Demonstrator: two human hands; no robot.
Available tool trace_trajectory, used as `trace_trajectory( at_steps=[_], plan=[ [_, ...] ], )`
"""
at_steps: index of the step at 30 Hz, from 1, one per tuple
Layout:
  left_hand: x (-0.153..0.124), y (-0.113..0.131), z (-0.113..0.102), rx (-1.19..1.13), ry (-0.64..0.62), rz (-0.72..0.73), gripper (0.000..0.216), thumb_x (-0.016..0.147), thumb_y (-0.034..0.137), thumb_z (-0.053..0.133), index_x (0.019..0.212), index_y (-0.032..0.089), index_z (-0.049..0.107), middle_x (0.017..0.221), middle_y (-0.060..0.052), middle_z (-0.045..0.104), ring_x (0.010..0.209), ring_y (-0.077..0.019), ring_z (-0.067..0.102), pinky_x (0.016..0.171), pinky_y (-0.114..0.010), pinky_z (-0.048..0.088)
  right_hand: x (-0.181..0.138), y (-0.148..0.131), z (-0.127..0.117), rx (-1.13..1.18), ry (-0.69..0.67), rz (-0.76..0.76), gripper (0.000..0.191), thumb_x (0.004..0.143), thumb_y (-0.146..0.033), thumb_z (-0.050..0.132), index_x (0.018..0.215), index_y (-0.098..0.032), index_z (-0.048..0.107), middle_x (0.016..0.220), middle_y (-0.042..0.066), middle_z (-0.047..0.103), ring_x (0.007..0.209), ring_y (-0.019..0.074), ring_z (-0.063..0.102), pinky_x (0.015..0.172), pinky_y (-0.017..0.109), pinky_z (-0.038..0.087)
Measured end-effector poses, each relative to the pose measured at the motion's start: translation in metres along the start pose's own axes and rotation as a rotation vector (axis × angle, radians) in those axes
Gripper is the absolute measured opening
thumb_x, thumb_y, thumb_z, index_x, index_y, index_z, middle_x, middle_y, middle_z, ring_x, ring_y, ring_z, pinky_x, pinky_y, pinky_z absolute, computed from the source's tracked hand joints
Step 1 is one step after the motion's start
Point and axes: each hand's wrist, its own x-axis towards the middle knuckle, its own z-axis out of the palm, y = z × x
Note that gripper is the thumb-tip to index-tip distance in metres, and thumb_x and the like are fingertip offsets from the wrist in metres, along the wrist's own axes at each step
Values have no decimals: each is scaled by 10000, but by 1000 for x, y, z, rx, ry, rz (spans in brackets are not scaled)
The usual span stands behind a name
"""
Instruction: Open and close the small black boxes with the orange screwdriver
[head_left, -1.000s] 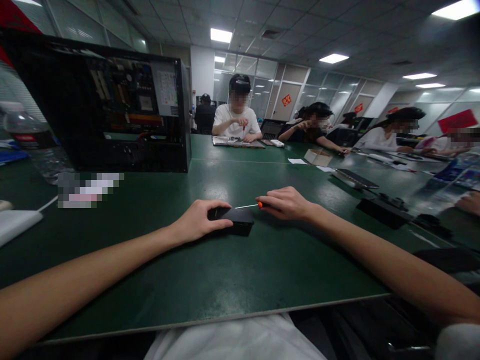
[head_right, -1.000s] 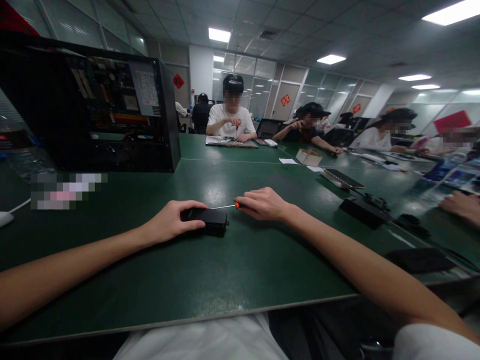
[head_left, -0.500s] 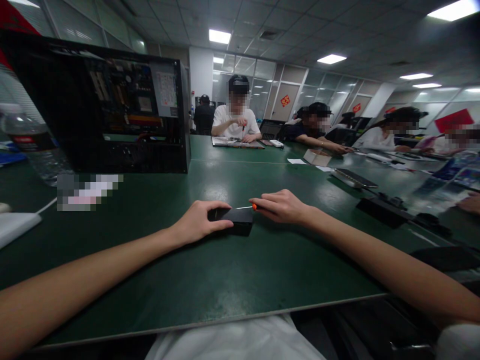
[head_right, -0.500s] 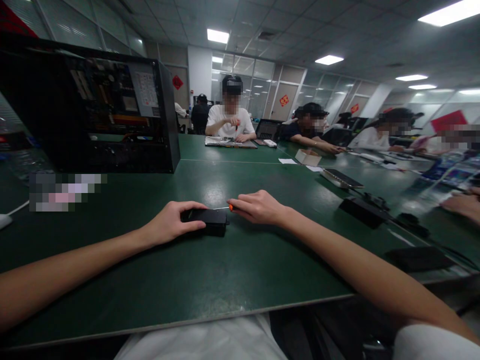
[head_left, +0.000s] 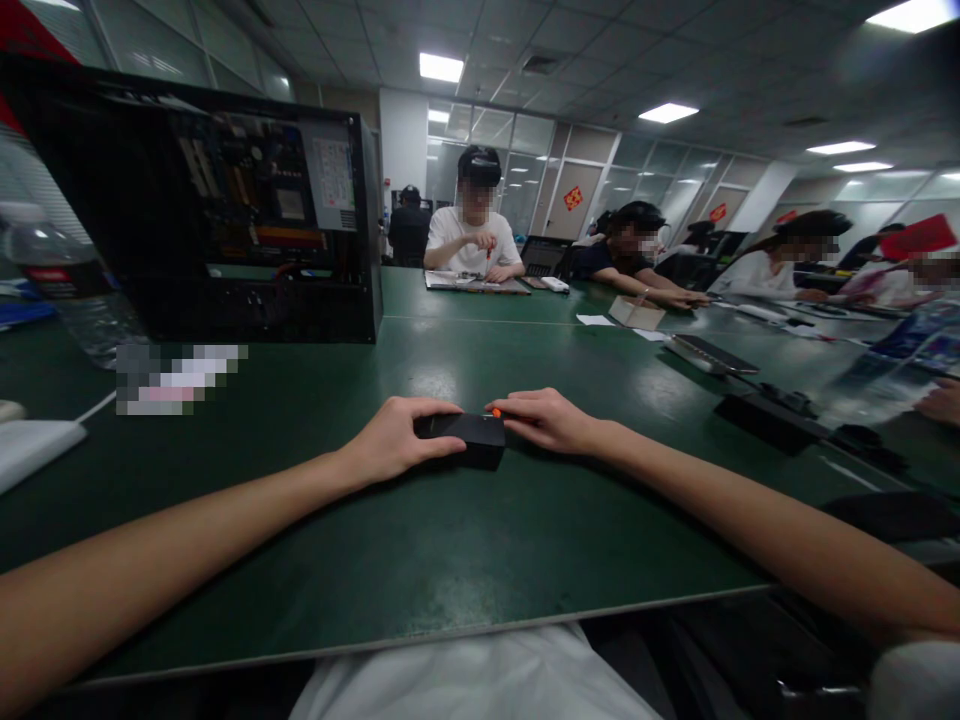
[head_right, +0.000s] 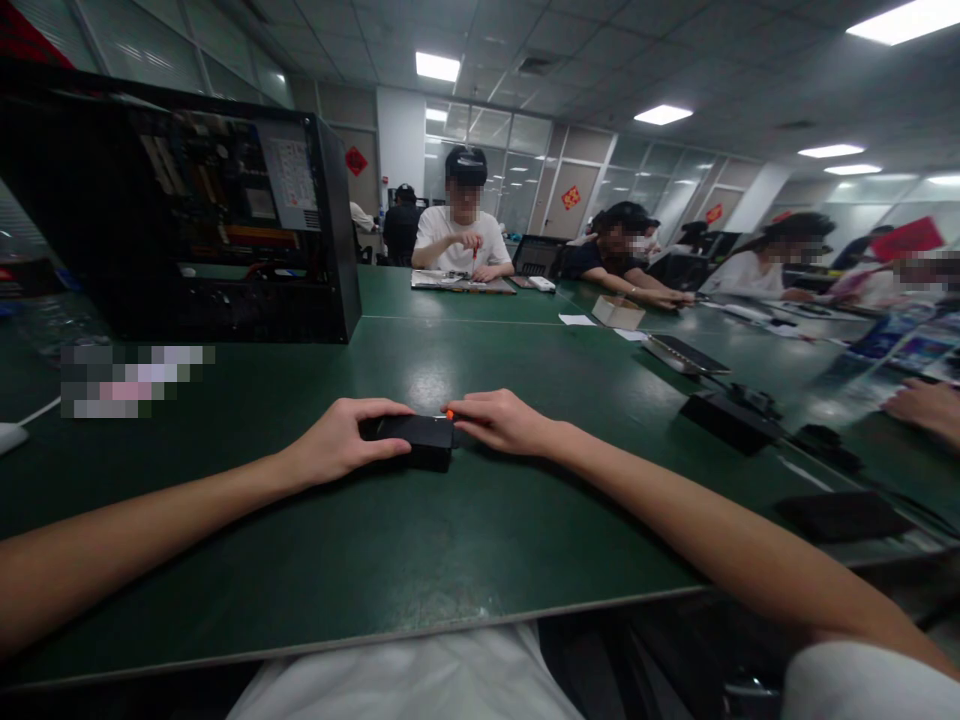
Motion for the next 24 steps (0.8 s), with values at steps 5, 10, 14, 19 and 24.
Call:
trace_trajectory(
  at_steps=[5, 10, 14, 19, 24],
  plan=[
    [-1, 1, 0, 27, 15, -15, 480, 801, 465, 778, 1172, 162, 754, 1097, -84, 784, 974, -272, 716, 907, -354, 533, 1, 1, -1, -190, 14, -23, 336, 1056, -291, 415, 1273, -128, 613, 887, 84, 693, 679, 125, 604, 602, 238, 418],
    [0, 0, -1, -26, 37, -25, 461, 838, 493, 740, 1164, 168, 749, 1098, -80, 776, 981, -267, 709, 888, -351, 529, -3, 7, -8, -148, -36, 18, 298, 1035, -316, 458, 1205, -140, 629, 917, 78, 706, 761, 138, 641, 668, 240, 449],
    [6, -6, -1, -189, 154, -73, 512, 879, 600, 650, 1086, 145, 761, 1032, -91, 782, 958, -269, 708, 835, -336, 536, -11, 13, -14, -181, -84, 183, 265, 992, -340, 519, 1120, -152, 654, 939, 84, 718, 741, 153, 643, 662, 261, 452],
    [19, -25, -1, -379, 333, -198, 684, 873, 758, 533, 852, 116, 770, 903, -137, 786, 824, -257, 704, 732, -331, 537, -12, 15, -11, -179, -139, 283, 313, 991, -343, 525, 1200, -139, 637, 1051, 123, 699, 859, 194, 670, 757, 307, 508],
    [29, -42, -10, -375, 364, -256, 614, 821, 734, 609, 785, 140, 755, 772, -96, 765, 662, -207, 655, 596, -287, 492, -7, 10, -8, -199, -189, 280, 287, 999, -304, 507, 1208, -171, 651, 1095, 118, 687, 886, 190, 675, 754, 304, 521]
  ],
)
